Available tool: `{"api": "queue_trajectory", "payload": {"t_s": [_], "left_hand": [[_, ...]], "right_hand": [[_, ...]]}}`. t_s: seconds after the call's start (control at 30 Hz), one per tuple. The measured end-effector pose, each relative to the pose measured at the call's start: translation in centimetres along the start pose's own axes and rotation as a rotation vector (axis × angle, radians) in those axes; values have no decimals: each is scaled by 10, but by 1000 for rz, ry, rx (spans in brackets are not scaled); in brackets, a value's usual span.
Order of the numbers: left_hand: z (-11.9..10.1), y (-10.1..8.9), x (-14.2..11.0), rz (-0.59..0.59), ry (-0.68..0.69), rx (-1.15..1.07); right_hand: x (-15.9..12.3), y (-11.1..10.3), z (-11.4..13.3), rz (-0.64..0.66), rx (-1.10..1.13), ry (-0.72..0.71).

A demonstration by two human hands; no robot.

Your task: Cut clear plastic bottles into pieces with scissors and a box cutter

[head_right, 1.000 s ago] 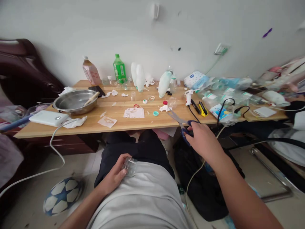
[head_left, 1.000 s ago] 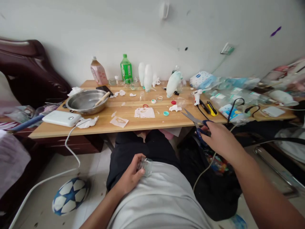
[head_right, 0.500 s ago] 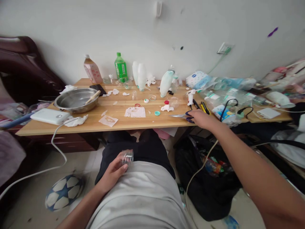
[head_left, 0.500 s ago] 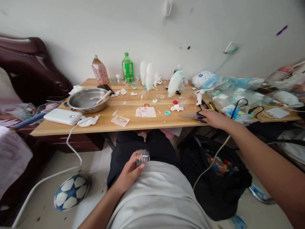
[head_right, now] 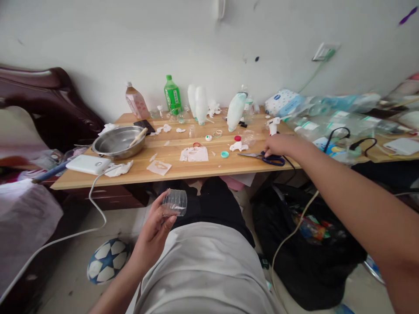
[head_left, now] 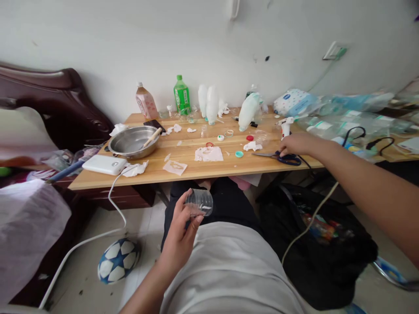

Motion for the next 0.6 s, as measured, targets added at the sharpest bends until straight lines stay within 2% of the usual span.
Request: {"api": "queue_trajectory", "payload": {"t_s": [0.1, 0.2, 0.23, 0.27, 0.33, 0.4, 0.47, 0.6], "left_hand": [[-1, 4, 2, 3, -2, 31], [-2, 10, 2, 19, 5, 71], [-3, 11, 2, 29, 8, 83], [-3, 13, 1, 41, 10, 94], [-5, 16, 0, 64, 9, 119], [-5, 17, -2, 79, 5, 147], [-2, 17, -2, 80, -5, 172], [4, 19, -4, 76, -28, 195]], "right_hand": [[-41, -2, 57, 10, 61, -43], [-114, 10, 137, -7, 179, -141], [-138, 19, 163, 5, 250, -186], [-160, 26, 188, -6, 428, -244], [-191, 45, 221, 15, 667, -264], [-202, 62, 234, 12, 782, -207], [-200, 72, 233, 0, 784, -140], [-192, 79, 226, 31, 718, -112]]}}
Point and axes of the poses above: each hand's wrist, its own x-axis towards the middle knuckle, its own y-axis out of the palm, z = x × y, the point moved 7 cm from there along x, towards the middle knuckle, and after that the axes turned 1 degree about -x, right-handed, at the moved point
